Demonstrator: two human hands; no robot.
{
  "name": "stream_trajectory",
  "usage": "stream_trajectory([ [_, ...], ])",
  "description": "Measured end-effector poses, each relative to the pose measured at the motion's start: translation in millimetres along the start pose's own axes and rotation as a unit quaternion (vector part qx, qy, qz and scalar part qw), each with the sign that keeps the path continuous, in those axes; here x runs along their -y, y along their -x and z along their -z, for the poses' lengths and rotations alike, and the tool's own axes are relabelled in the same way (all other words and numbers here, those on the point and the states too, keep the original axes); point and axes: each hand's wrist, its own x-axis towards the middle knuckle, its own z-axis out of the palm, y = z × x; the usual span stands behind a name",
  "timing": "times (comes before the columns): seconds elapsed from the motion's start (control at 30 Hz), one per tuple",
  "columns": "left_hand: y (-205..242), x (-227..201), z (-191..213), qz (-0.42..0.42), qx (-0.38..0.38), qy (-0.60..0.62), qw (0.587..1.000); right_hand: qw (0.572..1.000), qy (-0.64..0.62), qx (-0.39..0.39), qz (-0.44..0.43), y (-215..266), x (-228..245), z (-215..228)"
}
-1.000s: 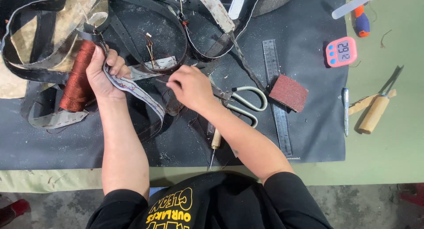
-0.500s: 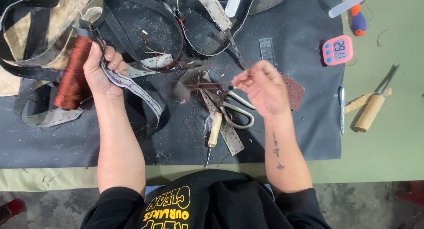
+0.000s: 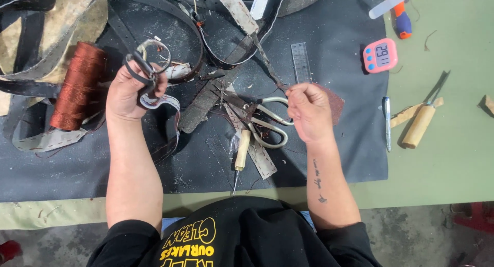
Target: Measuring and fitting a leather strap to a metal buckle, including trimming the strap with scissors.
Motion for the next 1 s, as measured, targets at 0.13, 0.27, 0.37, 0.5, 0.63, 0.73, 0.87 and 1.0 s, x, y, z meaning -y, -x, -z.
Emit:
stream_trajectory([
  [0.13, 11.7, 5.9, -79.7, 0.05, 0.047, -0.042, 0.997, 0.996, 0.075, -0.045, -0.002, 8.1, -8.5, -17.9],
  [0.27, 22.9, 45.3, -145.0, 0.054, 0.135, -0.141, 0.979, 0.976, 0.205, -0.073, -0.017, 18.4, -9.9, -45.2],
  [0.37, 36.1, 80.4, -170.9, 0.074, 0.139, -0.119, 0.98, 0.984, 0.176, -0.029, -0.008, 29.4, -14.6, -54.5],
  [0.5, 36.5, 108.5, -164.1, 0.104, 0.13, -0.125, 0.978, 0.994, 0.103, -0.021, -0.014, 24.5, -33.3, -30.3],
  [0.63, 37.1, 117.6, -153.0, 0.195, 0.085, -0.149, 0.966, 0.994, 0.086, -0.063, -0.013, 21.8, -24.6, -15.8],
  [0.73, 34.9, 128.4, -125.6, 0.176, 0.056, -0.117, 0.976, 0.987, 0.14, -0.071, 0.023, 23.8, -0.8, -11.4],
  [0.87, 18.1, 53.6, -184.6, 0.118, -0.018, -0.016, 0.993, 0.969, 0.217, -0.078, 0.083, 25.2, -3.3, 32.0],
  [1.0, 15.6, 89.8, -96.0, 0.107, -0.039, 0.036, 0.993, 0.945, 0.292, -0.105, 0.101, 25.9, 19.1, 80.7],
])
